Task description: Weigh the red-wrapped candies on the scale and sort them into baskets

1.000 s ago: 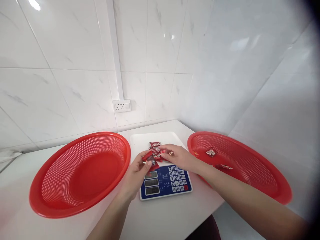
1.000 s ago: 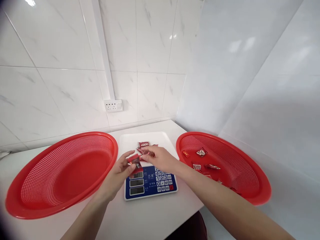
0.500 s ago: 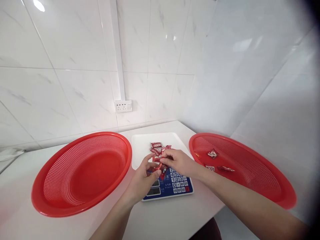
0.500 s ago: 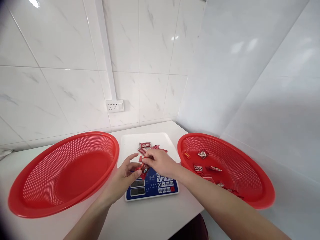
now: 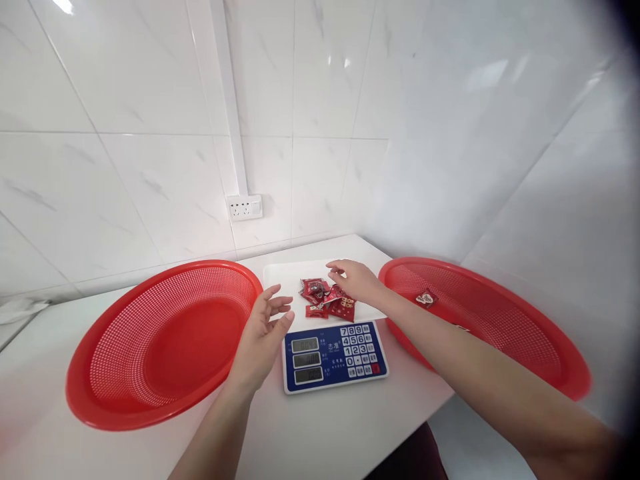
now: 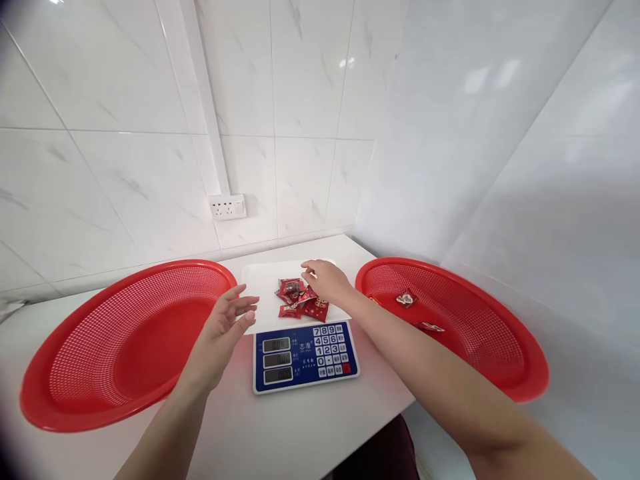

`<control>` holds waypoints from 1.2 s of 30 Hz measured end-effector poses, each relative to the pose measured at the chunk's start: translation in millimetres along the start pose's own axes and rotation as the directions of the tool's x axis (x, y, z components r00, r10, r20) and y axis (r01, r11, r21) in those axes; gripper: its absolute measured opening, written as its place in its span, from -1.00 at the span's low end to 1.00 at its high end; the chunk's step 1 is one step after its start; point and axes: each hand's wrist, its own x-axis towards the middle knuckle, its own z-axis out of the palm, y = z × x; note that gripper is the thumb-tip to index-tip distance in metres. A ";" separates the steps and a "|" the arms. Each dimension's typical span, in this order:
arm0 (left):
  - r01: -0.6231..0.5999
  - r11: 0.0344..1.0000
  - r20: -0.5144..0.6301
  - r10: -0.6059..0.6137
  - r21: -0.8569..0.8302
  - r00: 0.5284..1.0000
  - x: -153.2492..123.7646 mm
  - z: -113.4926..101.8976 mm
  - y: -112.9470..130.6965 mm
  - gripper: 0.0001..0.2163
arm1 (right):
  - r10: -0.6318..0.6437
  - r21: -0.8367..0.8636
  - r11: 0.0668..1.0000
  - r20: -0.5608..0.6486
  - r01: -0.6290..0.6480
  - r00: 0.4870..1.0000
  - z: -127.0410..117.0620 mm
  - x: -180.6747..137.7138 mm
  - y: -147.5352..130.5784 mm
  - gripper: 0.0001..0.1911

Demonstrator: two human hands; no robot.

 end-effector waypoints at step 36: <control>-0.230 0.972 -0.130 0.222 -0.054 0.966 -1.4 -8.4 10.2 -0.67 | -0.039 -0.043 0.998 -0.085 0.035 0.996 0.7 -107.5 10.6 -0.67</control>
